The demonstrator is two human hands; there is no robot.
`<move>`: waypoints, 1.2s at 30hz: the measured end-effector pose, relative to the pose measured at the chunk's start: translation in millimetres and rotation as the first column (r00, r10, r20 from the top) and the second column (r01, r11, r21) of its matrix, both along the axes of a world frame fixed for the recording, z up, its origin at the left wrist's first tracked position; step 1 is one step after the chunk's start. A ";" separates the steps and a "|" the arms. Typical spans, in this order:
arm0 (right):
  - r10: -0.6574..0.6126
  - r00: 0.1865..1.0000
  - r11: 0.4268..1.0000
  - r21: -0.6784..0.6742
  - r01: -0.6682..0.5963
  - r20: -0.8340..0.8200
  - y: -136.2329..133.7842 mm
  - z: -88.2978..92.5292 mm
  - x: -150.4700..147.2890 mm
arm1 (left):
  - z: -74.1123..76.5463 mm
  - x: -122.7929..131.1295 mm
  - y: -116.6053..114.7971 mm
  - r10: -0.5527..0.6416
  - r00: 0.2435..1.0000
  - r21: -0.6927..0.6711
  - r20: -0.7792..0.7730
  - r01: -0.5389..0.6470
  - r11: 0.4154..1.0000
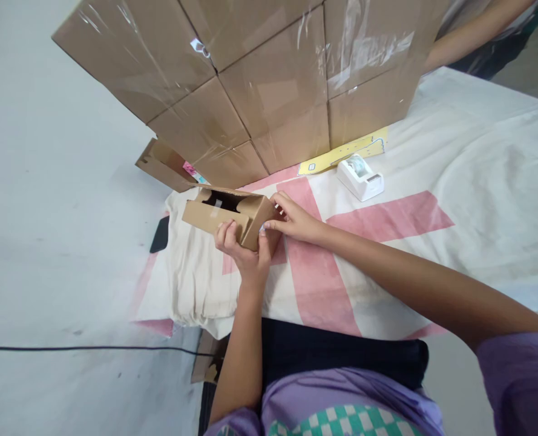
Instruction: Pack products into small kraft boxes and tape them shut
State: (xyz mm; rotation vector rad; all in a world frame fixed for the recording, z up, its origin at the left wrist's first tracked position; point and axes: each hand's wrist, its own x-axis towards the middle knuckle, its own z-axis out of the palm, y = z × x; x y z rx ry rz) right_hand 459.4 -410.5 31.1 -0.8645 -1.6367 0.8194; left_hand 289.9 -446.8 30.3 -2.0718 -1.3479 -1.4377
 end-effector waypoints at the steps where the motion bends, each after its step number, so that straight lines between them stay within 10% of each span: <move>1: 0.002 1.000 1.000 0.000 -0.002 0.003 0.0 -0.1 0.1 | 0.3 -0.5 -0.3 0.000 1.000 0.004 -0.007 0.000 1.000; 36: 0.040 0.999 0.998 0.055 -0.041 0.019 1.4 -3.2 6.7 | -9.4 -3.8 5.4 -0.130 0.992 0.089 0.001 0.129 0.988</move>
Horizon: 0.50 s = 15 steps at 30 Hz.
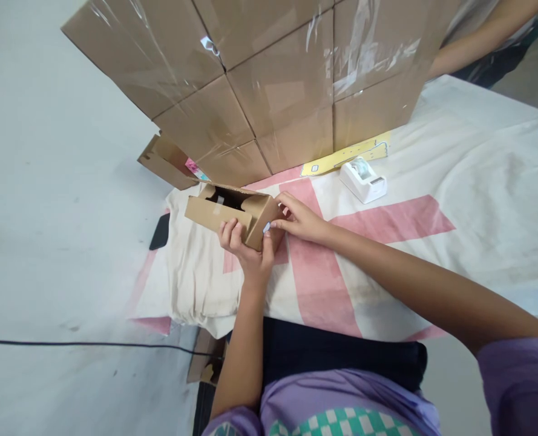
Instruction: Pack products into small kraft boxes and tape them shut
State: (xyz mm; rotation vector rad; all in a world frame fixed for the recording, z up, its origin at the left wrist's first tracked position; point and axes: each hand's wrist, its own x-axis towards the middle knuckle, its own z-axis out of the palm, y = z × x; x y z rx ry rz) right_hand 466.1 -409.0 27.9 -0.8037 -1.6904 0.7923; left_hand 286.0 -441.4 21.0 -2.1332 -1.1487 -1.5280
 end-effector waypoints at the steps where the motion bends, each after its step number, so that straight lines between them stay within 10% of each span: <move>1: -0.002 1.000 1.000 0.004 0.002 0.001 0.1 -0.2 0.5 | -0.2 -0.3 0.4 -0.004 1.000 0.010 -0.001 0.004 1.000; 15: -0.068 0.997 0.998 0.012 0.067 0.040 -8.7 6.5 4.2 | 1.5 -0.4 -0.7 -0.028 0.999 0.042 0.030 0.026 0.999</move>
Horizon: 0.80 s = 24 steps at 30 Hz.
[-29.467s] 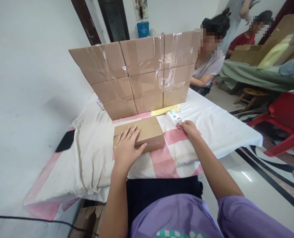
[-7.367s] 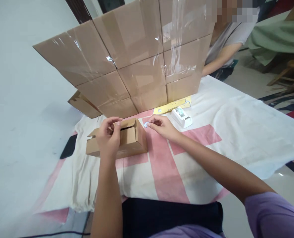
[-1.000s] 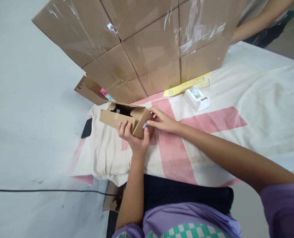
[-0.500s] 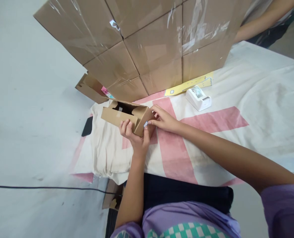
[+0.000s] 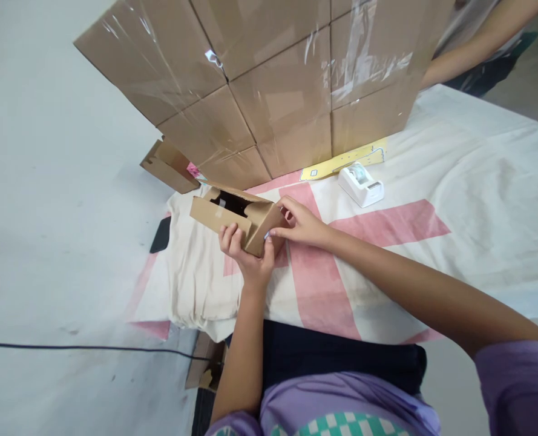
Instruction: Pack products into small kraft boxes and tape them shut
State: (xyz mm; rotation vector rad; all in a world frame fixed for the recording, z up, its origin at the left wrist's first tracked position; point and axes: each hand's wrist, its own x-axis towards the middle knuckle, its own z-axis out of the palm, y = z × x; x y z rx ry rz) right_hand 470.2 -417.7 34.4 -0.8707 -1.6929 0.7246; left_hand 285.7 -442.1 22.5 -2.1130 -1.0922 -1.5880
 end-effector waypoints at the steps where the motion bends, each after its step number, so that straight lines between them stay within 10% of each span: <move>1: -0.001 1.000 1.000 0.012 0.000 0.023 -0.4 1.3 1.3 | -0.1 0.0 -0.4 -0.003 1.000 -0.002 0.002 0.003 1.000; 24: 0.017 0.996 1.000 -0.001 -0.017 0.083 -6.0 5.7 5.1 | 0.7 0.6 -1.8 -0.010 1.000 -0.023 -0.015 0.010 1.000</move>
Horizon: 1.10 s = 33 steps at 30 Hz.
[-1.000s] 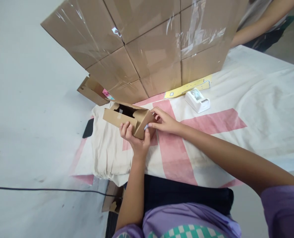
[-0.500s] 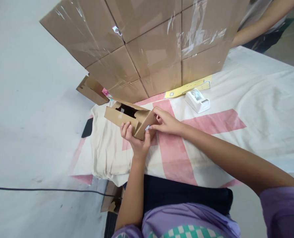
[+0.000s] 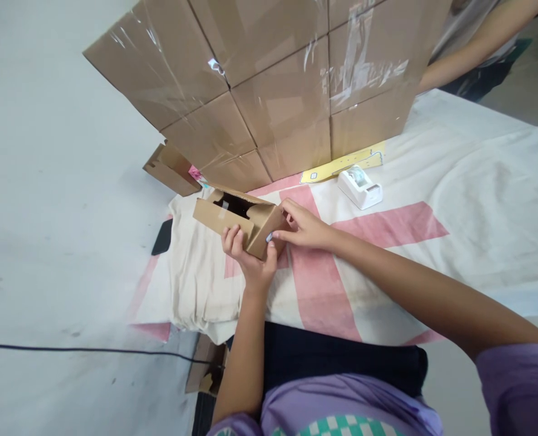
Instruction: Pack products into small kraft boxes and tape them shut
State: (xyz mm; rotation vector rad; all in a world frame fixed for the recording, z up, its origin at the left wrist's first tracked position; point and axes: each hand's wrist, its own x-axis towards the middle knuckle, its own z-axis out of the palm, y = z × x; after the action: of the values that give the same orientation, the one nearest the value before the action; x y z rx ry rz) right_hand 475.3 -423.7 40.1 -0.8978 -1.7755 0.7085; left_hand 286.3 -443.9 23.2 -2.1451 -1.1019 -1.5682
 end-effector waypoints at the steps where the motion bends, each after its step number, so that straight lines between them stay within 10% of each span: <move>1: -0.010 1.000 1.000 -0.003 0.010 -0.010 0.0 0.0 -0.9 | 0.1 0.2 -0.1 0.006 1.000 -0.004 -0.004 -0.006 1.000; 33: -0.011 1.000 0.999 0.044 0.011 0.009 -1.8 -1.7 -1.3 | -1.1 1.7 -0.5 0.027 1.000 -0.005 0.010 -0.027 1.000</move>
State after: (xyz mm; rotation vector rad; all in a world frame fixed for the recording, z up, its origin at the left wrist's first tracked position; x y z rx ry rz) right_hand 474.0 -425.5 38.4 -0.8820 -1.7858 0.6568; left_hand 288.0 -444.4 22.1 -2.1180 -1.1343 -1.5678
